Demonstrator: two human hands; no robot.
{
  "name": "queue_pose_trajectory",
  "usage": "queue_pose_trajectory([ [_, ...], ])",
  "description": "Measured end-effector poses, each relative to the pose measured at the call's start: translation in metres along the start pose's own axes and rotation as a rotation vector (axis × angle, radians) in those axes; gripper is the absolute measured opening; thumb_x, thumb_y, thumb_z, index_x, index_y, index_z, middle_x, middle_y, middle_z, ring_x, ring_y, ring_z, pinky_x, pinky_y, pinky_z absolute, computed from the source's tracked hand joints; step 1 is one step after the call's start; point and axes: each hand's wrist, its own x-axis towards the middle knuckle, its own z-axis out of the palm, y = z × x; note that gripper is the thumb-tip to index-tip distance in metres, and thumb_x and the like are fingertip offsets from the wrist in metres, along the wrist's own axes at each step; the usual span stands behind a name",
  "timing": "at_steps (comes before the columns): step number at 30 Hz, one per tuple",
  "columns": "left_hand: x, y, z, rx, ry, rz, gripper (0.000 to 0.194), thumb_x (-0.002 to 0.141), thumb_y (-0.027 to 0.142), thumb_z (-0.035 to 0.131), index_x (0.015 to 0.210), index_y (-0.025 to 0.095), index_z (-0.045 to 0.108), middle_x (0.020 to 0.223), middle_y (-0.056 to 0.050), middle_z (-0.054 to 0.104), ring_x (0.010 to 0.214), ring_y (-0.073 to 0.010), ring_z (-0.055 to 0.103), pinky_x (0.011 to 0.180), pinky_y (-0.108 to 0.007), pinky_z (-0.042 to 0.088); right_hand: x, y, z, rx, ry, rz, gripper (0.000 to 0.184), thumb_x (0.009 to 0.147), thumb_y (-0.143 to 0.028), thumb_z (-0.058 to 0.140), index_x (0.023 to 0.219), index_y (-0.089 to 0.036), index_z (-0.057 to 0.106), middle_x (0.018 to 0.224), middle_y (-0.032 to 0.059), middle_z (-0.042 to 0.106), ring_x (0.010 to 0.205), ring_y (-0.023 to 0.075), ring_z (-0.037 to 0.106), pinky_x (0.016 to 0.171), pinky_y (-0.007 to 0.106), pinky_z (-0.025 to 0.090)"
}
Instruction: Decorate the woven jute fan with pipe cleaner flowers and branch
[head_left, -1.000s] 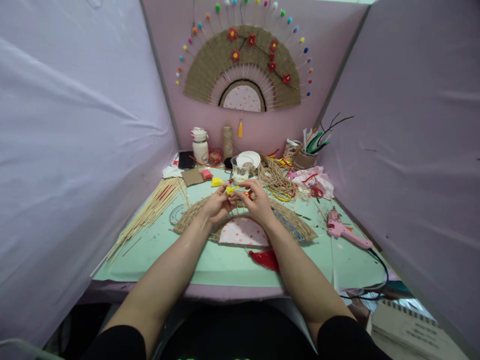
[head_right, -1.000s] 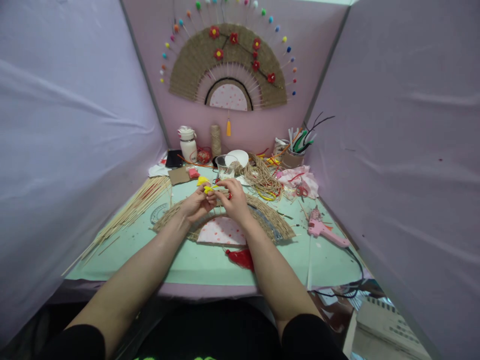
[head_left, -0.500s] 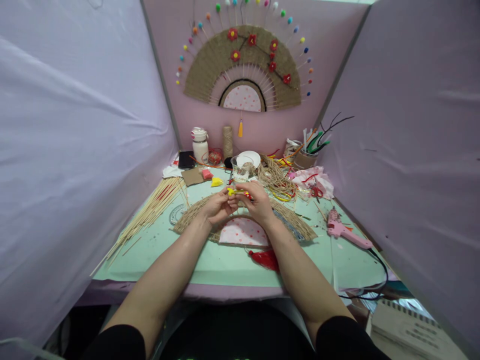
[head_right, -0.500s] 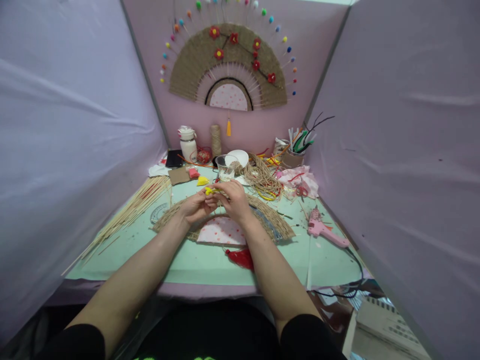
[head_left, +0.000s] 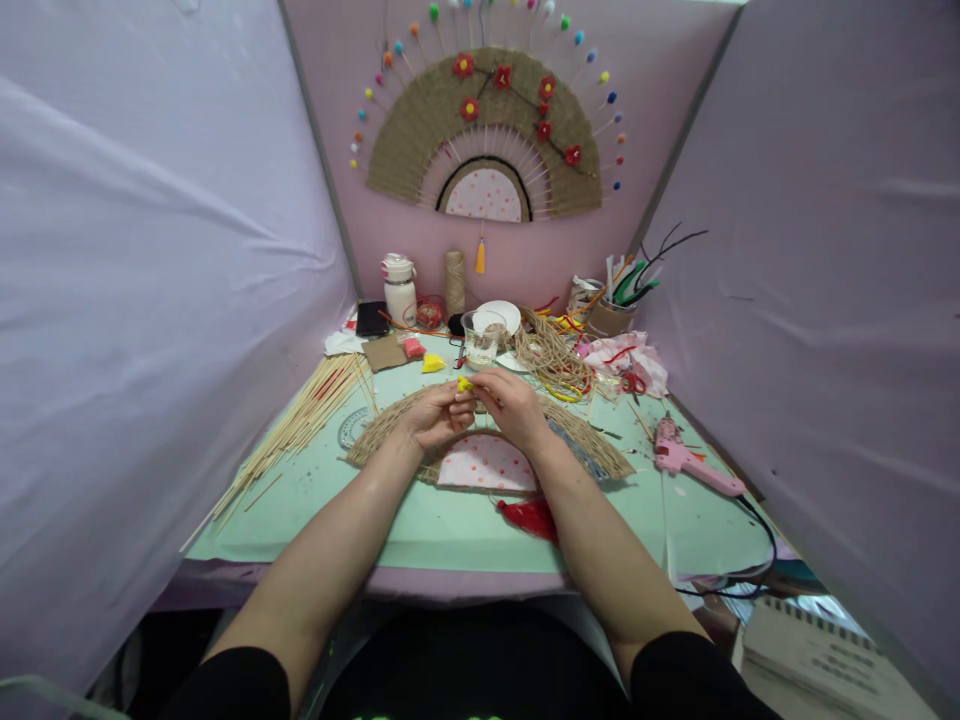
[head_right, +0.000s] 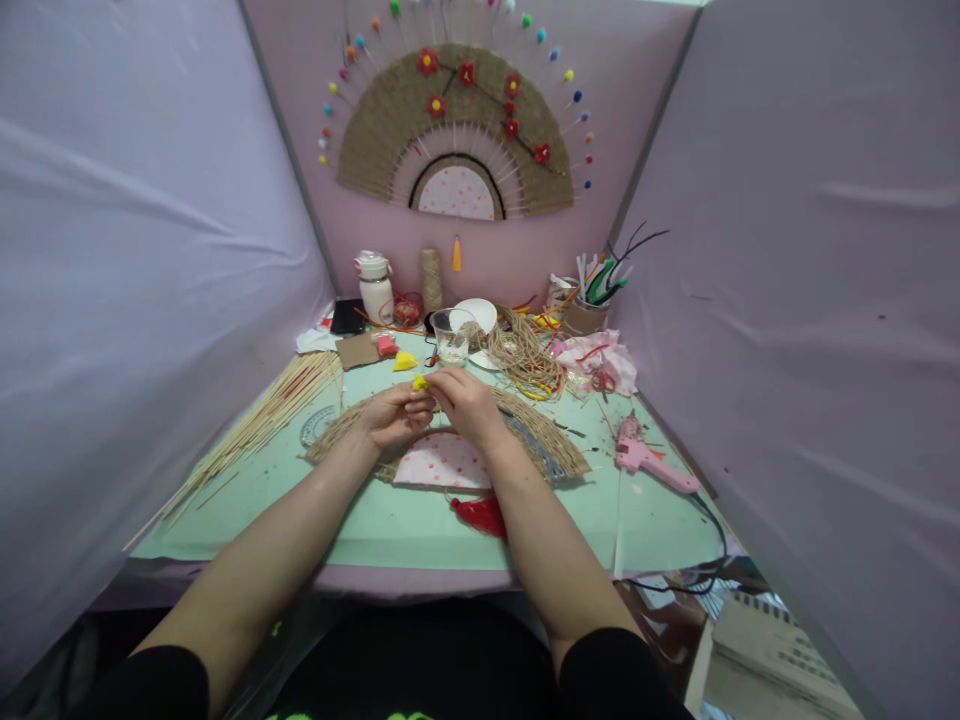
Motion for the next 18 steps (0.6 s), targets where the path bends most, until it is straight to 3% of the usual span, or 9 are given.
queue_pose_trajectory([
  [9,-0.0011,0.0000,0.0018,-0.015,0.012,-0.028,0.014,0.087,0.009,0.045,0.075,0.012,0.050,0.058,0.004,0.037,0.044,-0.0038,0.036,0.045,-0.015,0.032,-0.0006,-0.0013,0.0013,-0.053,0.021,-0.032,0.016,0.091,-0.021,0.048,0.100,-0.021,0.061,0.094,0.0075,0.063,0.090,0.0167,0.058,0.083,0.031,0.047],
  [18,0.0026,-0.0024,-0.0017,0.075,-0.047,0.049,0.006,0.081,0.007,0.054,0.084,0.012,0.053,0.062,0.003,0.045,0.050,-0.0038,0.042,0.051,-0.014,0.037,-0.0010,-0.0027,0.0041,0.017,0.033,0.057,0.014,0.091,-0.024,0.046,0.093,-0.020,0.059,0.087,0.0063,0.062,0.083,0.0164,0.058,0.075,0.029,0.046],
])
